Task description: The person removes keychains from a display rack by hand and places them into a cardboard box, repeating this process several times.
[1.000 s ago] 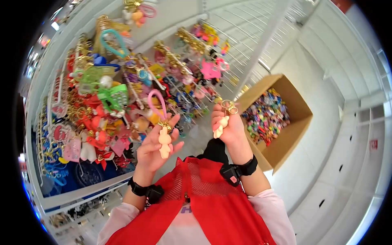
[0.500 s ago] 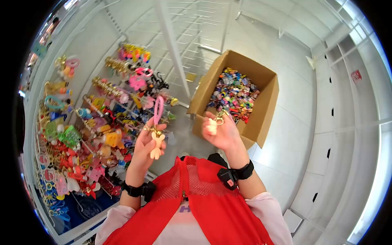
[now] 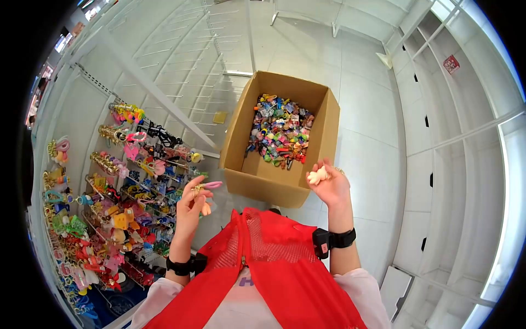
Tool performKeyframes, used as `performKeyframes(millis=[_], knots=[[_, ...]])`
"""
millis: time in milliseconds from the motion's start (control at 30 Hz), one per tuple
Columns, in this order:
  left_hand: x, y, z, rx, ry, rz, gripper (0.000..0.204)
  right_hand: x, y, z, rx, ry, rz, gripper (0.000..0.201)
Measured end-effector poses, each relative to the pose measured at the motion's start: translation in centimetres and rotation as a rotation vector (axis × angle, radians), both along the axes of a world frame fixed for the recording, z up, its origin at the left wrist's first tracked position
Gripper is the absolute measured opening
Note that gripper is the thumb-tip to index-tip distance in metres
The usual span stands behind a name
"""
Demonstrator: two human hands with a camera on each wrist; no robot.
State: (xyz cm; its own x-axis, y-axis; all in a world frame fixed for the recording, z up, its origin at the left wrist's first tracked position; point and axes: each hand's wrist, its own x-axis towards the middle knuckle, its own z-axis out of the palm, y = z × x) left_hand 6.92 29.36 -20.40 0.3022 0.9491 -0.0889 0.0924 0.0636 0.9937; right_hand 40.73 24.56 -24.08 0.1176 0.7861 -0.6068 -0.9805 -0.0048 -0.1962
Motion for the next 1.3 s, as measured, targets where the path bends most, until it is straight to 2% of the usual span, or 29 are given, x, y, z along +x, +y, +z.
performKeyframes(millis=[67, 100, 200, 267, 333, 367, 400, 467, 500, 600, 667, 700, 733, 800, 833, 867, 933, 967, 1000, 1067, 1133, 1200, 1267, 1300], knots=[[1.2, 0.5, 0.8, 0.034, -0.020, 0.140, 0.023, -0.4, 0.4, -0.6, -0.034, -0.111, 0.030, 0.034], [0.6, 1.2, 0.2, 0.049, 0.012, 0.055, 0.025, -0.5, 0.6, -0.7, -0.029, -0.137, 0.075, 0.047], [0.1, 2.1, -0.2, 0.110, 0.130, -0.003, 0.023, -1.1, 1.3, -2.1, 0.052, -0.167, 0.177, 0.057], [0.1, 2.9, 0.2, 0.076, 0.051, 0.007, 0.014, -2.0, 2.3, -2.5, 0.141, -0.254, 0.223, 0.063], [-0.3, 3.9, -0.5, 0.100, -0.006, -0.004, 0.013, -3.0, 3.8, -1.9, 0.149, -0.348, 0.293, 0.060], [-0.6, 4.2, -0.5, -0.020, 0.059, 0.059, 0.010, -3.6, 4.5, -1.9, 0.178, -0.340, 0.293, 0.049], [-0.9, 4.9, -0.9, -0.028, 0.059, 0.055, 0.010, -4.0, 5.3, -1.7, 0.169, -0.339, 0.290, 0.049], [-1.8, 6.0, -1.8, -0.164, -0.086, 0.072, 0.011, -4.9, 6.6, -1.3, 0.182, -0.288, 0.300, 0.036], [-1.9, 6.7, -1.9, -0.172, -0.090, 0.067, 0.011, -5.5, 7.4, -1.2, 0.198, -0.316, 0.302, 0.021], [-2.0, 9.0, -1.9, -0.132, -0.182, 0.050, 0.015, -7.0, 9.4, -0.4, 0.172, -0.351, 0.376, 0.014], [-1.7, 10.6, -1.0, -0.141, -0.180, 0.007, 0.014, -8.2, 10.6, -0.6, 0.190, -0.513, 0.462, 0.017], [-2.0, 11.7, -0.6, -0.265, -0.161, -0.091, 0.013, -8.9, 11.3, -1.1, 0.196, -0.602, 0.502, 0.019], [-1.9, 12.6, -0.4, -0.265, -0.165, -0.097, 0.013, -9.6, 12.1, -1.3, 0.202, -0.693, 0.540, 0.021], [-1.1, 13.7, -0.1, -0.220, -0.255, -0.138, 0.012, -11.5, 13.4, -0.5, 0.183, -0.702, 0.594, 0.022], [-0.7, 14.4, -0.1, -0.204, -0.262, -0.180, 0.019, -12.6, 14.2, 0.2, 0.169, -0.709, 0.654, 0.022], [-0.3, 15.0, 0.0, -0.213, -0.267, -0.233, 0.019, -13.3, 14.9, 0.4, 0.300, -0.743, 0.683, 0.023], [0.8, 16.1, 0.5, -0.148, -0.228, -0.299, 0.023, -15.2, 16.2, 0.9, 0.344, -0.726, 0.710, 0.025], [1.2, 16.7, -0.4, -0.013, -0.127, -0.326, 0.028, -15.8, 16.6, 0.8, 0.340, -0.727, 0.702, 0.025], [1.6, 17.1, -0.5, -0.016, -0.126, -0.337, 0.028, -16.3, 17.0, 0.6, 0.327, -0.648, 0.647, 0.027], [2.5, 17.6, -0.5, -0.004, -0.136, -0.257, 0.032, -16.3, 17.4, 0.5, 0.309, -0.570, 0.579, 0.029], [3.0, 17.9, -0.6, -0.091, -0.158, -0.278, 0.031, -15.7, 17.6, 0.5, 0.363, -0.686, 0.609, 0.030], [3.4, 18.1, -0.9, -0.116, -0.087, -0.389, 0.029, -14.8, 17.5, 0.3, 0.279, -0.736, 0.664, 0.025], [3.9, 18.2, -1.3, -0.082, -0.002, -0.444, 0.026, -13.3, 17.3, 0.0, 0.228, -0.956, 0.820, 0.019], [4.4, 18.2, -1.4, -0.038, 0.084, -0.488, 0.023, -12.7, 17.0, 0.0, 0.173, -0.993, 0.759, 0.018]])
